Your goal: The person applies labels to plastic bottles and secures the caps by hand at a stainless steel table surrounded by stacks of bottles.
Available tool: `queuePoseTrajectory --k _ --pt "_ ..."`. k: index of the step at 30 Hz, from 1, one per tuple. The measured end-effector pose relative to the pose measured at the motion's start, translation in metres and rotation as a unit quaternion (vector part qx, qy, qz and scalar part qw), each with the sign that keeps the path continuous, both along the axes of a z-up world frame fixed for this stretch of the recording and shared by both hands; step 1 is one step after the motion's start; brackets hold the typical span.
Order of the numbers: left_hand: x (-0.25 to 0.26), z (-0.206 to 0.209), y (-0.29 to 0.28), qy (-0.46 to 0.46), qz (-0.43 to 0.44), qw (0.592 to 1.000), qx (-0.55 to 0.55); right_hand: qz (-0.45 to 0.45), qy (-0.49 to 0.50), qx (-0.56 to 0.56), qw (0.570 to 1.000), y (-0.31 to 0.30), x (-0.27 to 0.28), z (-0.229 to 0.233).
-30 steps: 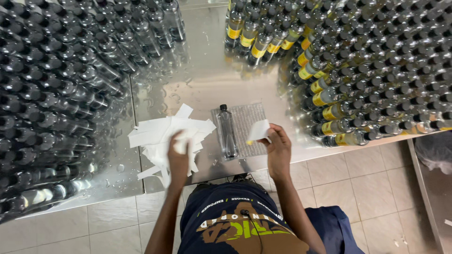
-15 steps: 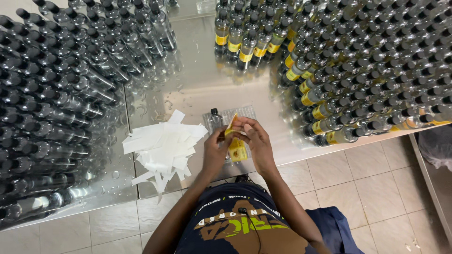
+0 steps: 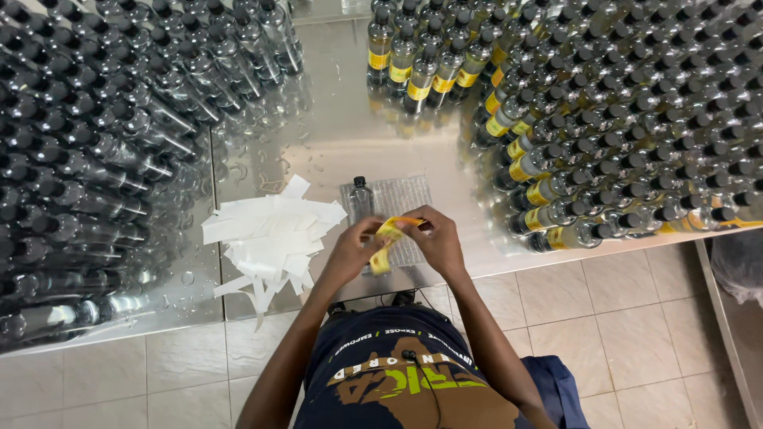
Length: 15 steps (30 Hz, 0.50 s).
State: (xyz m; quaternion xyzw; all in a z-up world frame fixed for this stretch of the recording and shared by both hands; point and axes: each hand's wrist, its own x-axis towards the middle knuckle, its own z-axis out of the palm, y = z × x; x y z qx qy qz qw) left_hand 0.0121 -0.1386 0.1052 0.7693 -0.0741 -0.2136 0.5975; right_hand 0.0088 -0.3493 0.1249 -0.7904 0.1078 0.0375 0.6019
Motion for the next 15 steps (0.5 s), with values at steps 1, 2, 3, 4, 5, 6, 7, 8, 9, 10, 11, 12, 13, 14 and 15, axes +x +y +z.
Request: queuePoseTrajectory --k 1,2,3,4,5,6,7,8,9,10,11,12,13,14,15 --pt "-0.006 0.004 0.002 0.002 0.004 1.000 0.000 0.004 0.002 0.000 1.000 0.000 -0.003 0.000" --pt "-0.012 0.009 0.002 -0.023 0.080 0.996 0.033 -0.043 -0.001 0.042 0.998 0.000 -0.006 0.001" --pt "-0.017 0.013 0.003 -0.047 0.155 0.985 0.065 -0.090 -0.004 0.084 0.992 -0.001 -0.008 0.002" --pt "-0.025 0.022 0.005 -0.045 0.155 0.985 0.066 -0.090 -0.001 0.084 0.992 -0.002 -0.009 -0.003" --pt "-0.032 0.031 0.008 0.017 0.226 0.974 0.006 -0.118 -0.008 0.120 0.986 -0.003 -0.010 -0.007" --pt "-0.042 0.040 0.010 0.081 0.292 0.951 -0.053 -0.147 -0.013 0.156 0.977 -0.005 -0.013 -0.012" --pt "-0.051 0.027 0.007 0.086 0.291 0.951 -0.051 -0.149 -0.007 0.155 0.977 -0.002 -0.016 -0.017" --pt "-0.060 0.014 0.005 0.144 0.317 0.928 -0.132 -0.168 0.013 0.212 0.963 0.002 -0.017 -0.023" --pt "-0.069 0.002 0.003 0.200 0.339 0.895 -0.211 -0.186 0.034 0.268 0.945 0.007 -0.017 -0.028" --pt "-0.068 -0.013 -0.002 0.204 0.342 0.893 -0.209 -0.186 0.040 0.268 0.944 0.010 -0.019 -0.039" --pt "-0.068 -0.027 -0.006 0.244 0.312 0.880 -0.263 -0.181 0.070 0.307 0.932 0.013 -0.021 -0.051" --pt "-0.068 -0.043 -0.010 0.283 0.280 0.861 -0.316 -0.176 0.098 0.346 0.916 0.017 -0.023 -0.062" --pt "-0.059 -0.044 -0.014 0.286 0.282 0.860 -0.315 -0.177 0.102 0.345 0.916 0.027 -0.025 -0.064" --pt "-0.049 -0.045 -0.018 0.286 0.310 0.863 -0.277 -0.184 0.102 0.342 0.916 0.036 -0.026 -0.065" --pt "-0.039 -0.046 -0.023 0.285 0.338 0.865 -0.238 -0.192 0.101 0.339 0.916 0.045 -0.027 -0.066"
